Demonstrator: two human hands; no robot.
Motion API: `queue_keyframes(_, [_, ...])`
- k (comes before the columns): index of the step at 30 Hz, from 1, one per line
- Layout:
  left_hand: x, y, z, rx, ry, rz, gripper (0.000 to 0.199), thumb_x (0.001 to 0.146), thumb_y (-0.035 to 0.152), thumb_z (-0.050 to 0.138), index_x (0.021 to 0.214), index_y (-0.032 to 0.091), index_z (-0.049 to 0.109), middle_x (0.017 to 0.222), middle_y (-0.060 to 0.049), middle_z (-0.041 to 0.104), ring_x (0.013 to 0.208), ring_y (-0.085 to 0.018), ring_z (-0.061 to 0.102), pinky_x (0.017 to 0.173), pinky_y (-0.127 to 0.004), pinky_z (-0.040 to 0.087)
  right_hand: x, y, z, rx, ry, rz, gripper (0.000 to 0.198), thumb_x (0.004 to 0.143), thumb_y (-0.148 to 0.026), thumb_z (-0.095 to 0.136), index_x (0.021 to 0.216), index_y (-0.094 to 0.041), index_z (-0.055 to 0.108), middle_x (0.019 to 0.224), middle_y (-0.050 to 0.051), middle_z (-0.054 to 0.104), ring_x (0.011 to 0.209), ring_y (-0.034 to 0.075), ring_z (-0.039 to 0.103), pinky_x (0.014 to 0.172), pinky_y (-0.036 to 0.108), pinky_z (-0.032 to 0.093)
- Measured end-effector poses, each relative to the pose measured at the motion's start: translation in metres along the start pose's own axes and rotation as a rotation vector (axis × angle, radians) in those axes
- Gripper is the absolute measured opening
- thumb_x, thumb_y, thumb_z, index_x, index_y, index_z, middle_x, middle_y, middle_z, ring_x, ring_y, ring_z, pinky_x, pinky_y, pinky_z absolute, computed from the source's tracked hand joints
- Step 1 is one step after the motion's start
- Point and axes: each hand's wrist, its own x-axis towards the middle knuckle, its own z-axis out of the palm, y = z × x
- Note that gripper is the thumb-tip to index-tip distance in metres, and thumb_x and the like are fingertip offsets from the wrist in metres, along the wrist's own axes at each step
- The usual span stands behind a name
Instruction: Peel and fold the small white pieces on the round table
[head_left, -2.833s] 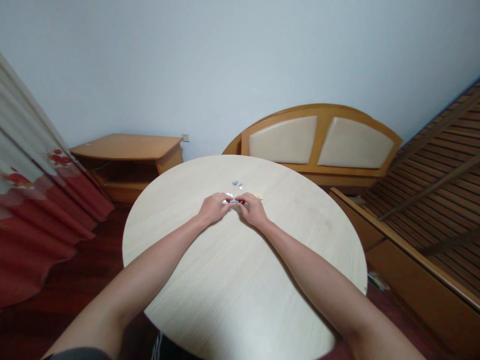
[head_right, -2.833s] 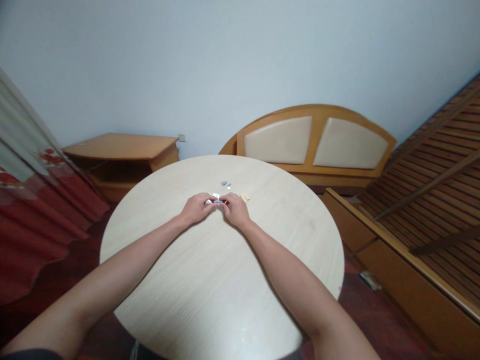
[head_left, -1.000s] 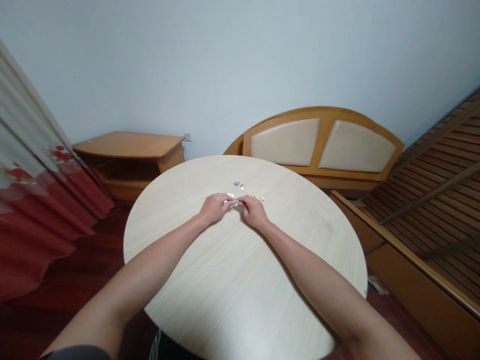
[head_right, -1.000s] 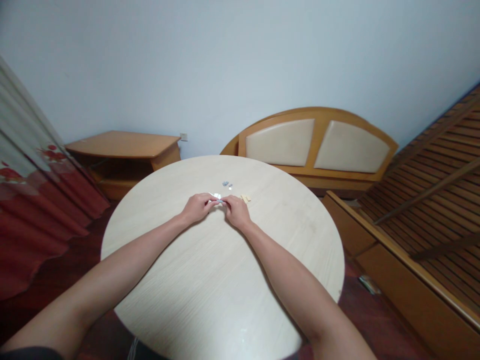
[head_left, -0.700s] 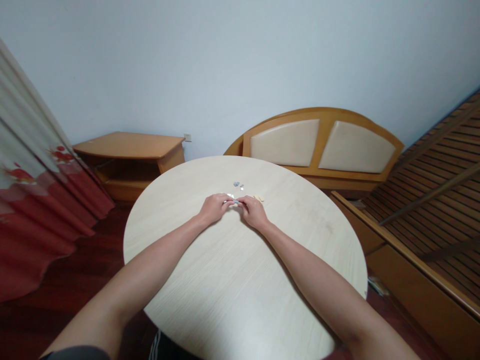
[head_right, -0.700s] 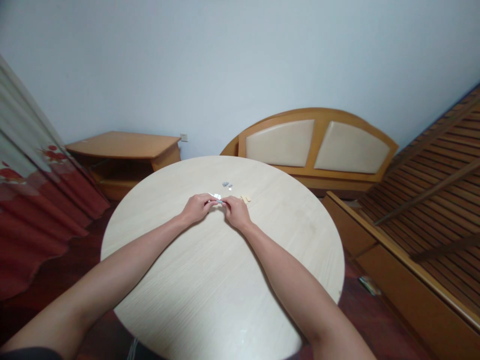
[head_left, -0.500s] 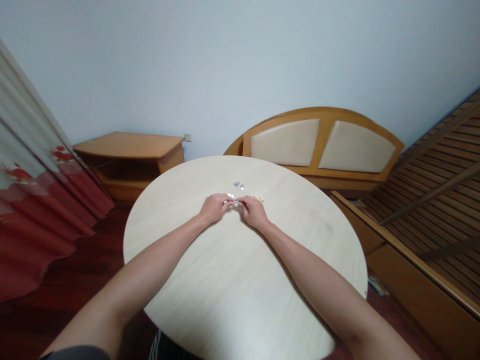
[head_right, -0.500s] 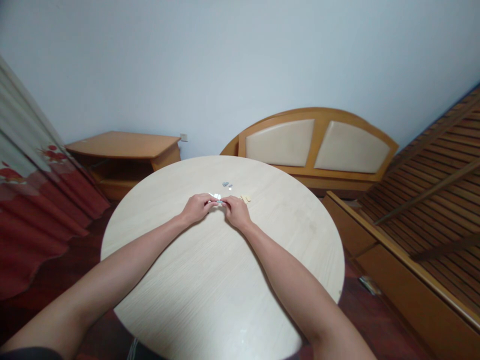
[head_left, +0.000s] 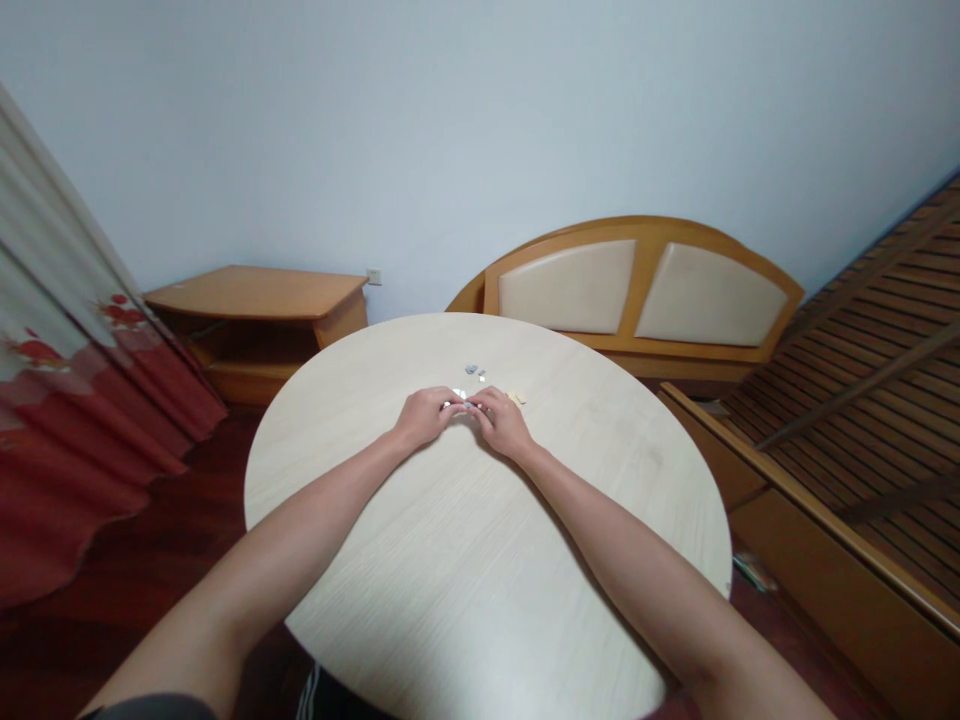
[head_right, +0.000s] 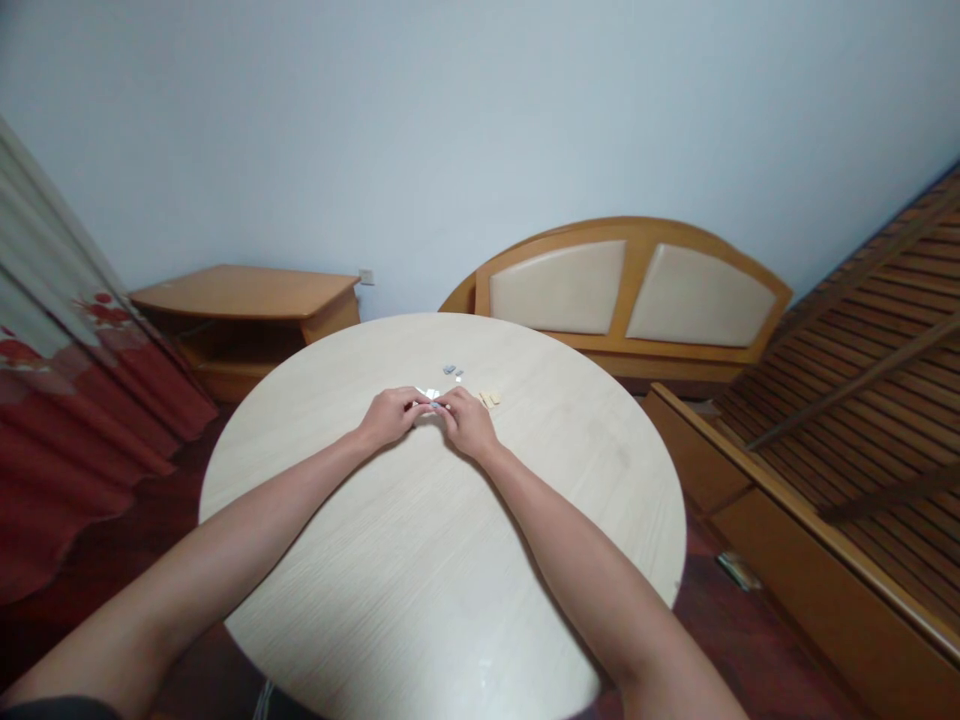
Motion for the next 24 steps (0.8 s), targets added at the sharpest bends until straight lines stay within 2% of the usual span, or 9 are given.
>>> queue_keyframes(3, [0.001, -0.001, -0.004, -0.006, -0.005, -0.037, 0.019, 0.09, 0.033, 0.063, 0.09, 0.019, 0.076, 0.093, -0.005, 0.076, 0.082, -0.017, 0.068, 0.075, -0.026, 0.047, 0.002, 0.002, -0.016, -0.043, -0.072, 0.037, 0.017, 0.093, -0.02, 0.057, 0.097, -0.018, 0.074, 0.091, 0.007, 0.065, 0.082, 0.017, 0.06, 0.075, 0.027, 0.046])
queue_keyframes(9, [0.004, -0.006, -0.013, 0.04, 0.043, -0.163, 0.023, 0.092, 0.031, 0.057, 0.092, 0.019, 0.076, 0.092, -0.005, 0.076, 0.081, -0.018, 0.066, 0.072, -0.028, 0.046, 0.004, 0.014, -0.07, -0.318, -0.537, 0.152, 0.017, 0.086, -0.021, 0.06, 0.085, -0.017, 0.076, 0.085, 0.007, 0.072, 0.071, 0.017, 0.06, 0.065, 0.025, 0.04])
queue_keyframes(12, [0.003, -0.009, -0.015, 0.063, 0.034, -0.184, 0.024, 0.093, 0.031, 0.055, 0.091, 0.019, 0.076, 0.091, -0.005, 0.076, 0.08, -0.019, 0.066, 0.07, -0.029, 0.045, 0.005, 0.015, -0.082, -0.426, -0.635, 0.25, 0.018, 0.082, -0.02, 0.059, 0.088, -0.017, 0.076, 0.085, 0.008, 0.074, 0.068, 0.017, 0.061, 0.062, 0.026, 0.038])
queue_keyframes(15, [0.003, -0.008, -0.015, 0.086, 0.007, -0.196, 0.025, 0.092, 0.032, 0.055, 0.091, 0.02, 0.076, 0.089, -0.005, 0.076, 0.078, -0.018, 0.066, 0.069, -0.029, 0.044, 0.005, 0.014, -0.085, -0.481, -0.667, 0.287, 0.021, 0.077, -0.016, 0.06, 0.091, -0.018, 0.076, 0.089, 0.008, 0.075, 0.072, 0.018, 0.063, 0.063, 0.025, 0.038])
queue_keyframes(18, [0.002, -0.007, -0.015, 0.097, -0.012, -0.19, 0.026, 0.093, 0.034, 0.054, 0.093, 0.02, 0.077, 0.088, -0.005, 0.075, 0.076, -0.018, 0.065, 0.069, -0.029, 0.045, 0.006, 0.01, -0.086, -0.503, -0.668, 0.292, 0.021, 0.077, -0.019, 0.063, 0.094, -0.018, 0.075, 0.094, 0.008, 0.075, 0.077, 0.019, 0.064, 0.064, 0.025, 0.04])
queue_keyframes(21, [0.002, -0.007, -0.017, 0.089, -0.004, -0.181, 0.027, 0.093, 0.034, 0.054, 0.093, 0.02, 0.077, 0.088, -0.005, 0.075, 0.076, -0.018, 0.066, 0.071, -0.028, 0.046, 0.01, 0.006, -0.083, -0.523, -0.54, 0.284, 0.023, 0.084, -0.028, 0.06, 0.1, -0.018, 0.073, 0.103, 0.009, 0.073, 0.085, 0.019, 0.064, 0.07, 0.025, 0.042])
queue_keyframes(24, [0.003, -0.006, -0.019, 0.086, 0.0, -0.189, 0.026, 0.092, 0.034, 0.055, 0.092, 0.02, 0.077, 0.088, -0.005, 0.075, 0.077, -0.018, 0.066, 0.071, -0.028, 0.046, 0.023, 0.006, -0.069, -0.565, -0.383, 0.318, 0.029, 0.092, -0.033, 0.05, 0.102, -0.017, 0.073, 0.107, 0.01, 0.072, 0.092, 0.02, 0.065, 0.075, 0.026, 0.043])
